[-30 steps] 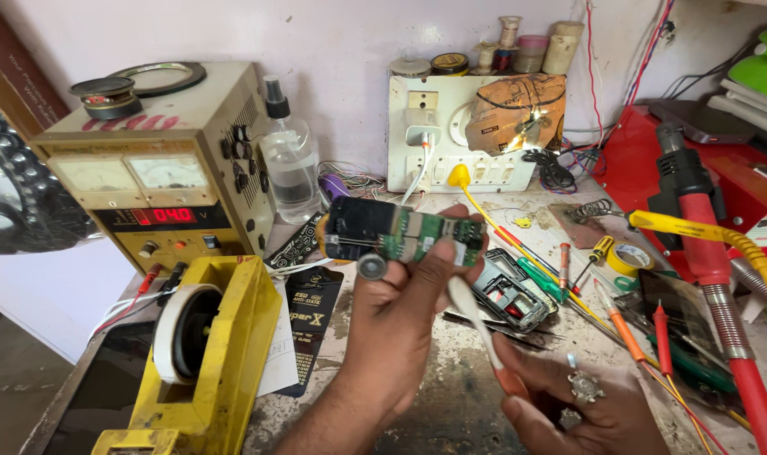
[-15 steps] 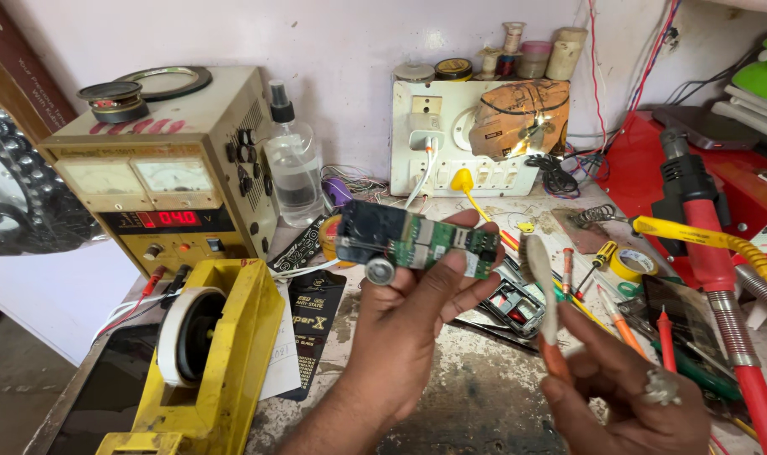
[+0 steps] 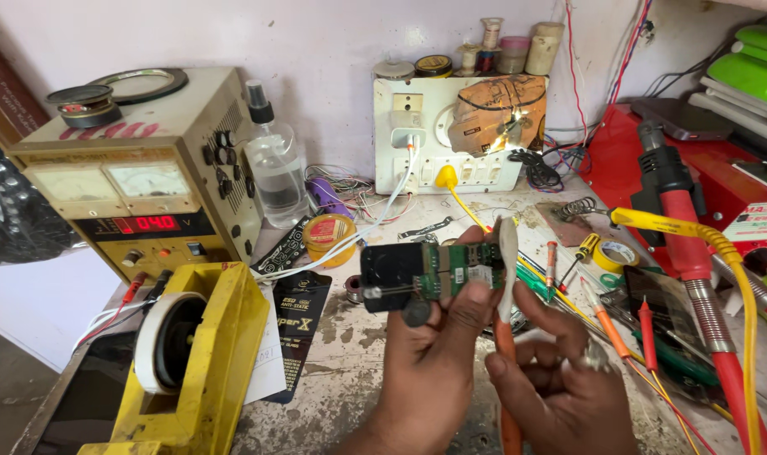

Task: The person cleans a disassembled mobile phone main board with a brush, probes the board with multimeter test leads, solders a component on the board with a soldering iron, and fits the board back into the phone housing with its display.

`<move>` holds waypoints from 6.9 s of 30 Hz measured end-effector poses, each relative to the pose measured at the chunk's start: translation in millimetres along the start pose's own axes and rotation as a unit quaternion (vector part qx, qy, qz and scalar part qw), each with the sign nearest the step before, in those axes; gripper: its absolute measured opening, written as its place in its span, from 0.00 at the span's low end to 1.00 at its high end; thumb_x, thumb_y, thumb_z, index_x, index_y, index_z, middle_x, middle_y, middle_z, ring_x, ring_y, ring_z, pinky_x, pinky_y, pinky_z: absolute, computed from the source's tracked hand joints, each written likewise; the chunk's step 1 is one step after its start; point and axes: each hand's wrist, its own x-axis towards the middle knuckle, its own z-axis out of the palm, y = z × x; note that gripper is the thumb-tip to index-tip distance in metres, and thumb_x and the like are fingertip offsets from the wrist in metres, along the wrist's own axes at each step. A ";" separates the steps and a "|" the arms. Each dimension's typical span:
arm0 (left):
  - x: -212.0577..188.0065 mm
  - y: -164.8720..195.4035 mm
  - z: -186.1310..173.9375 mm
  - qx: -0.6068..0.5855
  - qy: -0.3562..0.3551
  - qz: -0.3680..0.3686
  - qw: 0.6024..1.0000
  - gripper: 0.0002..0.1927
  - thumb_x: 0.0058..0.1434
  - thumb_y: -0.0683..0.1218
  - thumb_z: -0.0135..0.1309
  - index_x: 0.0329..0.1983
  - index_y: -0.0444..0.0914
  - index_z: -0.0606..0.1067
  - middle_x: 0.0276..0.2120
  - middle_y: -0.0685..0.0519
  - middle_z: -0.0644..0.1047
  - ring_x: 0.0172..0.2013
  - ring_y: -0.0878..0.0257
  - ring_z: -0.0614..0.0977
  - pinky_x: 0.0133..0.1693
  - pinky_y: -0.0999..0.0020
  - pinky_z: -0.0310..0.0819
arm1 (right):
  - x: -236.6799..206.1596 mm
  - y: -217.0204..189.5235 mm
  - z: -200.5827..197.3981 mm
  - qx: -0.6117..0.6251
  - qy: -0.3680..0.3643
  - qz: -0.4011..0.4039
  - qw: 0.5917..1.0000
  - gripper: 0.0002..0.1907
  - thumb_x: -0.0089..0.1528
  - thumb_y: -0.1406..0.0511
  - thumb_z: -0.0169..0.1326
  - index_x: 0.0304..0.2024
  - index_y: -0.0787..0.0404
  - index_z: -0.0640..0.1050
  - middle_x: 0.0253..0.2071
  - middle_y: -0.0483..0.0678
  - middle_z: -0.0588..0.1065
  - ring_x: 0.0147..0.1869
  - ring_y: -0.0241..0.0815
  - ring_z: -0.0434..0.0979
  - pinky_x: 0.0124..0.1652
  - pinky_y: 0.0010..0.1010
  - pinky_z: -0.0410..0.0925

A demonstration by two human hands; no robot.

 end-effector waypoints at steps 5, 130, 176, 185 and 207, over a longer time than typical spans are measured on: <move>2.6 -2.7 -3.0 0.039 -0.002 0.018 0.999 0.24 0.71 0.42 0.49 0.70 0.32 0.66 0.54 0.52 0.80 0.52 0.70 0.78 0.55 0.73 0.73 | -0.5 10.5 -5.2 0.046 -0.055 0.034 0.997 0.42 0.61 0.73 0.60 0.76 0.58 0.62 0.28 0.52 0.84 0.34 0.33 0.84 0.33 0.23 0.73; 15.5 14.6 -36.8 0.238 -0.070 0.065 0.967 0.18 0.62 0.35 0.61 0.55 0.37 0.78 0.51 0.49 0.81 0.50 0.67 0.82 0.54 0.68 0.80 | -2.0 17.5 -14.1 -0.045 -0.090 0.045 0.994 0.36 0.63 0.68 0.61 0.74 0.53 0.68 0.24 0.46 0.80 0.27 0.30 0.72 0.29 0.25 0.67; 15.2 11.3 -29.5 0.184 -0.042 0.072 0.979 0.23 0.63 0.38 0.61 0.61 0.31 0.74 0.44 0.49 0.84 0.45 0.68 0.83 0.49 0.70 0.80 | -1.4 34.5 -19.9 -0.018 -0.110 0.047 0.993 0.38 0.63 0.68 0.61 0.75 0.52 0.66 0.25 0.47 0.79 0.29 0.30 0.73 0.30 0.24 0.67; 19.2 13.0 -32.5 0.177 -0.048 0.097 0.978 0.22 0.63 0.39 0.62 0.60 0.30 0.74 0.47 0.50 0.82 0.47 0.69 0.81 0.51 0.70 0.79 | -1.8 22.2 -13.2 0.015 -0.120 0.056 0.991 0.37 0.63 0.69 0.60 0.74 0.53 0.66 0.24 0.47 0.78 0.30 0.30 0.73 0.31 0.25 0.68; 24.1 13.5 -39.0 0.082 -0.127 0.030 0.988 0.26 0.70 0.40 0.57 0.69 0.30 0.69 0.54 0.45 0.80 0.54 0.64 0.79 0.58 0.66 0.75 | 33.1 -45.9 -58.0 -0.192 -0.121 -0.122 0.966 0.10 0.66 0.60 0.55 0.49 0.55 0.76 0.40 0.53 0.81 0.43 0.37 0.79 0.41 0.29 0.72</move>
